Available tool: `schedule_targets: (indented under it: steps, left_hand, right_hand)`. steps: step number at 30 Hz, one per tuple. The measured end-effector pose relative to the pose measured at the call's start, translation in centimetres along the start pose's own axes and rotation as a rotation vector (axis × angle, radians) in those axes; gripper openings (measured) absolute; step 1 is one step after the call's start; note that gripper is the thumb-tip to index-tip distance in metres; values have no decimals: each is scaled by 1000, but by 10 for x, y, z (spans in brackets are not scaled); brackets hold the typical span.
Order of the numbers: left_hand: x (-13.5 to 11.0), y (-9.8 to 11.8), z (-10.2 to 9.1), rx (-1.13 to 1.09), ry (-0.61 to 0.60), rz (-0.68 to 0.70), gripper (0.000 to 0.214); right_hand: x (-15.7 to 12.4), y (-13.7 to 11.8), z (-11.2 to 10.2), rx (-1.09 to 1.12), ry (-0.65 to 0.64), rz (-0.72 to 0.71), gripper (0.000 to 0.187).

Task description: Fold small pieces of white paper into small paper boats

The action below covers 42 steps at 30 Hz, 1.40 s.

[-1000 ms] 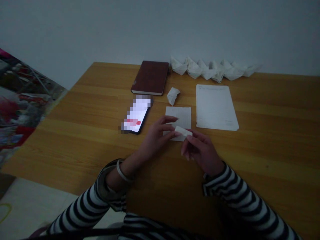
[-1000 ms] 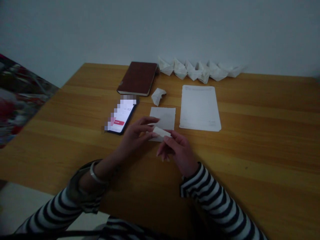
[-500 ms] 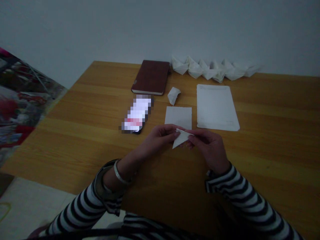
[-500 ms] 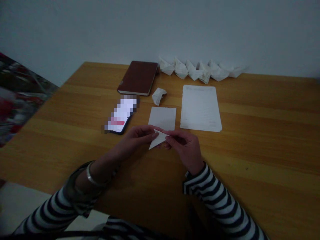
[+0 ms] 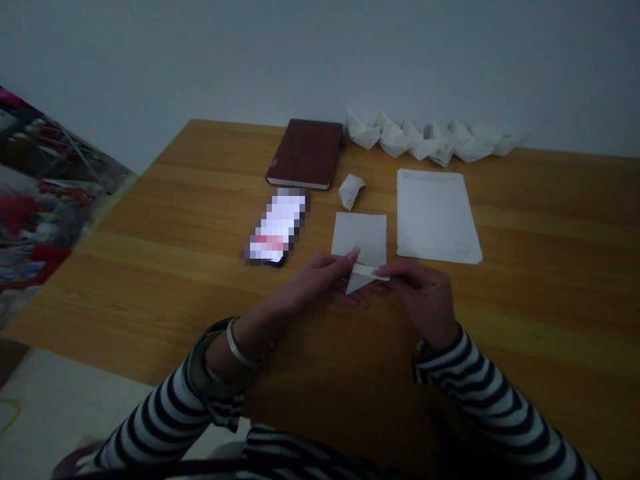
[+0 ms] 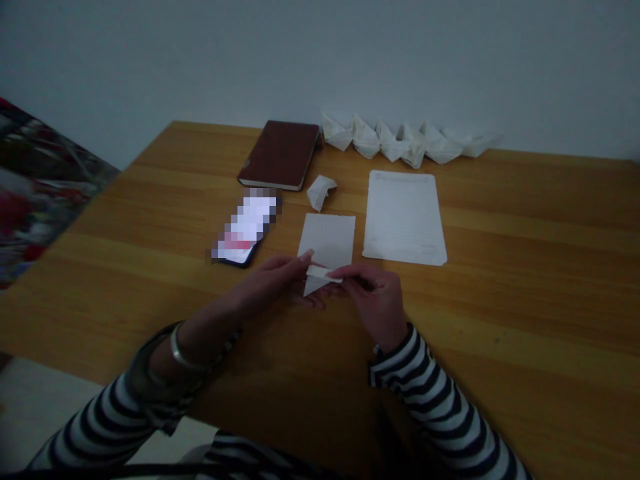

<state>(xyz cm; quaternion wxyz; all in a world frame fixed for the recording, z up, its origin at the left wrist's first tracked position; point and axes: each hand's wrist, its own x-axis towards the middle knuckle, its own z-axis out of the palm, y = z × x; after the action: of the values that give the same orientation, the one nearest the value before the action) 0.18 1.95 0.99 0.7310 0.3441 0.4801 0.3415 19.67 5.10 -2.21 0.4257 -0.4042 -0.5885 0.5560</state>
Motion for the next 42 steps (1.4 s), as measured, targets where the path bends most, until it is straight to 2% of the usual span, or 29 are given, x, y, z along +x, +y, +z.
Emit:
schedule_targets:
  steps: [3,6,9,12,17,19,25,28,34,37,42]
  left_hand:
    - [1,0,1,67,-48,4,44]
    - [0,0,1,175,-1,85,34]
    - [-1,-1,0,277,33,174,28]
    - [-1,-3,2,359,63,230,22]
    - [-4,-7,8,536,62,250,21]
    - [-6,-6,11,532,32,218,27]
    - [-10,0,13,639,37,225,36]
    - [-10,-2,13,622,46,243,31]
    - [-4,-6,17,392,21,177,27]
    - [-3,-6,19,309,39,137,25]
    - [-6,-2,20,213,8,149,23]
  right_hand:
    - [0,0,-1,-141,-12,-141,21]
    - [0,-3,-1,-278,-48,-321,22]
    - [-1,-9,0,-316,-111,-400,27]
    - [-2,-11,2,-234,-173,-337,31]
    - [1,-9,1,-172,-55,-131,14]
    - [4,-9,-2,-168,-64,-85,9]
    - [6,-13,-9,-154,-153,-8,19]
    - [2,-12,-5,-250,-127,-122,9]
    - [-6,-10,6,-544,-16,-483,13]
    - [-6,-9,5,-613,-23,-603,19]
    - [-6,-8,-1,-717,-106,-703,32]
